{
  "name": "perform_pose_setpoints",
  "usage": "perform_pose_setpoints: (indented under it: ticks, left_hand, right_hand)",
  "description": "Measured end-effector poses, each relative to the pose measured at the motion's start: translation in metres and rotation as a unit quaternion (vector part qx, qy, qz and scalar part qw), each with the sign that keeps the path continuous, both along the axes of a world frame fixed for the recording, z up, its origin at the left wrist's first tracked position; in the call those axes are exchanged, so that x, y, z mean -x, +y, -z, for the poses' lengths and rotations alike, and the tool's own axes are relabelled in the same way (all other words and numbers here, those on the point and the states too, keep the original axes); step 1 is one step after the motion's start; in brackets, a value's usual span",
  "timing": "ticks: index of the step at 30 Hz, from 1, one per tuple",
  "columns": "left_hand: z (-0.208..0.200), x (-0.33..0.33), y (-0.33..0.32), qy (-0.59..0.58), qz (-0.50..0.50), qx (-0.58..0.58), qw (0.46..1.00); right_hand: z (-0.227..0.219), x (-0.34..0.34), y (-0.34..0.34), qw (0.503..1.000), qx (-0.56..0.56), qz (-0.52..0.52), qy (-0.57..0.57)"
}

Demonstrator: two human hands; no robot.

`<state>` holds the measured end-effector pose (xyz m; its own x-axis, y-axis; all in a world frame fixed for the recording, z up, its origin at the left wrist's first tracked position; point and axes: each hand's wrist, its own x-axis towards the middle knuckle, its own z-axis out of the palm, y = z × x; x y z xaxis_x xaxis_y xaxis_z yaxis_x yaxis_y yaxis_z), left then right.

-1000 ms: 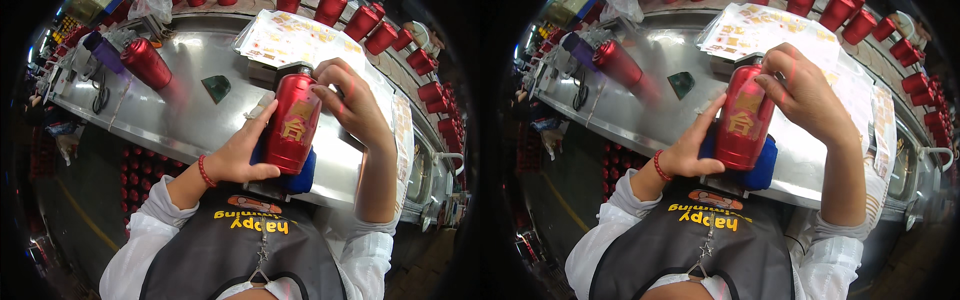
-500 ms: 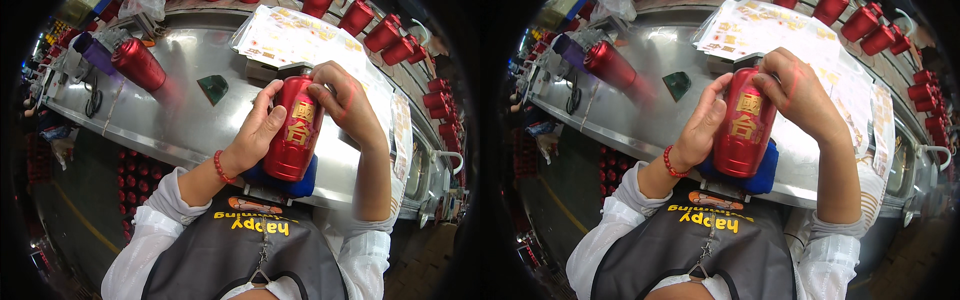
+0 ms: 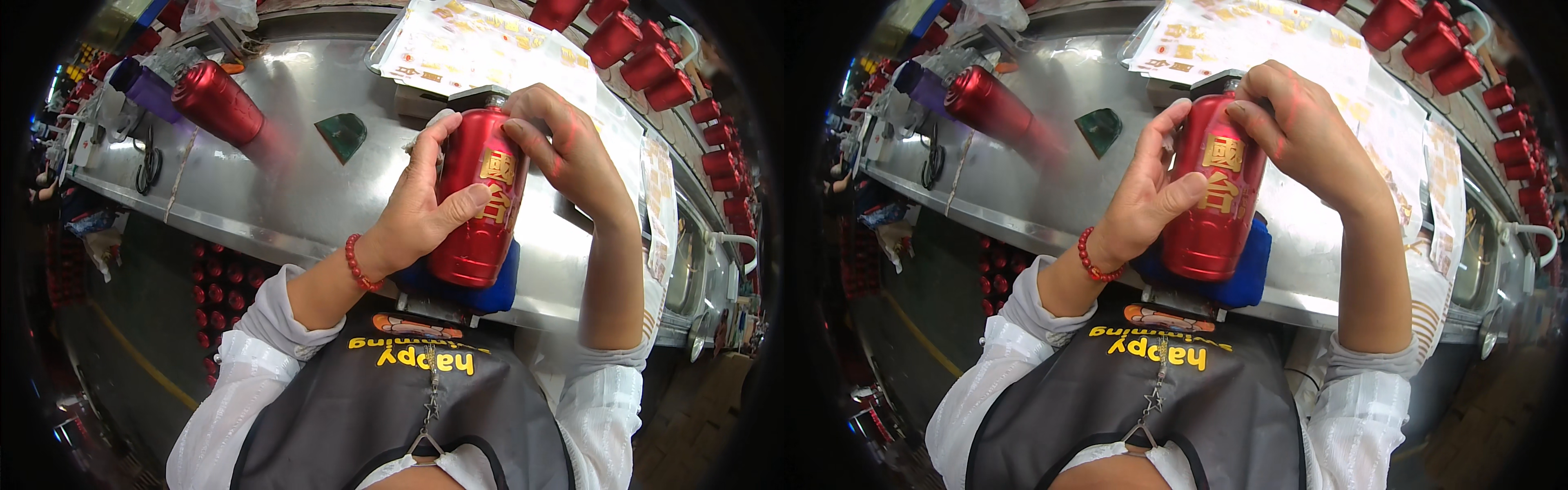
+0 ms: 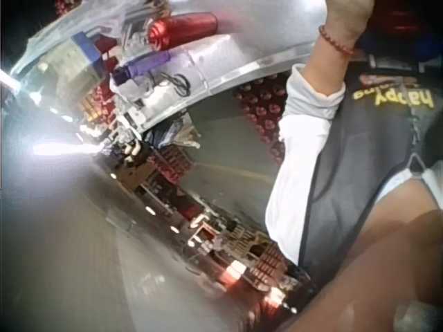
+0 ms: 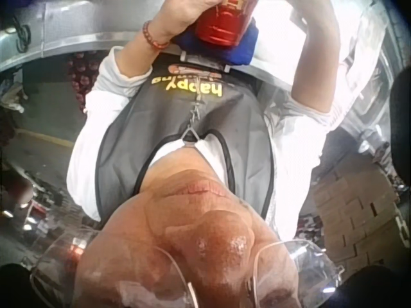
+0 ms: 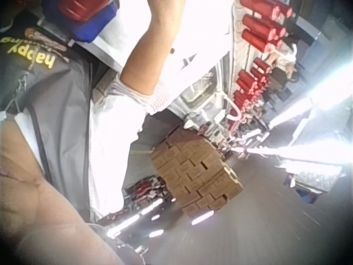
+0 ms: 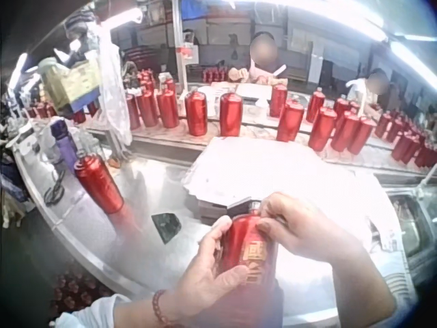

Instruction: The person applies gold decorative stickers to a red cylindrical container, using a green plastic scraper to smooth each label and a wooden stick to press edges. The person handles multiple red containers and sticker sheets on a metal workbench.

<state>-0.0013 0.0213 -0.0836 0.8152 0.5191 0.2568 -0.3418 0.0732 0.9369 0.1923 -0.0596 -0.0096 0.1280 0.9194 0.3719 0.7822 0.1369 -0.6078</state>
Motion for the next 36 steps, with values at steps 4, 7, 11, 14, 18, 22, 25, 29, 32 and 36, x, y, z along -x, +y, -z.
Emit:
perform_pose_setpoints:
  ticks: [4, 7, 11, 14, 18, 22, 25, 29, 32, 36]
  left_hand:
    - [0.001, 0.000, 0.002, 0.020, 0.001, -0.019, 1.000]
    - [-0.004, 0.001, 0.001, 0.019, 0.010, 0.007, 1.000]
    - [0.000, 0.002, 0.002, 0.028, 0.008, -0.010, 1.000]
    - [-0.001, 0.004, 0.004, 0.036, 0.026, -0.005, 0.999]
    - [-0.001, 0.005, 0.008, 0.047, 0.043, -0.027, 0.998]
    - [-0.001, 0.002, 0.003, 0.023, 0.019, -0.014, 0.999]
    - [-0.008, 0.003, 0.001, 0.020, 0.034, 0.027, 0.999]
    - [-0.002, 0.001, 0.002, 0.026, 0.028, 0.024, 0.999]
    - [-0.002, 0.002, 0.003, 0.019, 0.033, 0.011, 0.999]
    - [0.002, 0.006, 0.008, 0.046, 0.039, -0.033, 0.998]
  right_hand:
    - [0.000, 0.000, 0.000, 1.000, 0.001, 0.007, -0.004]
    - [-0.001, 0.001, -0.001, 1.000, 0.002, 0.012, 0.003]
    - [0.000, 0.000, 0.000, 1.000, 0.003, 0.011, 0.003]
    - [0.001, 0.001, -0.001, 1.000, -0.003, 0.015, 0.006]
    - [0.000, 0.001, -0.001, 1.000, -0.002, 0.017, 0.007]
    - [0.001, 0.001, -0.001, 1.000, -0.018, 0.017, -0.005]
    - [-0.005, 0.002, -0.005, 0.996, 0.079, 0.038, 0.021]
    - [0.002, 0.009, -0.020, 0.985, 0.022, 0.120, 0.125]
    - [0.026, 0.019, -0.045, 0.978, 0.016, 0.142, 0.155]
    - [0.046, 0.045, -0.064, 0.956, 0.044, 0.105, 0.270]
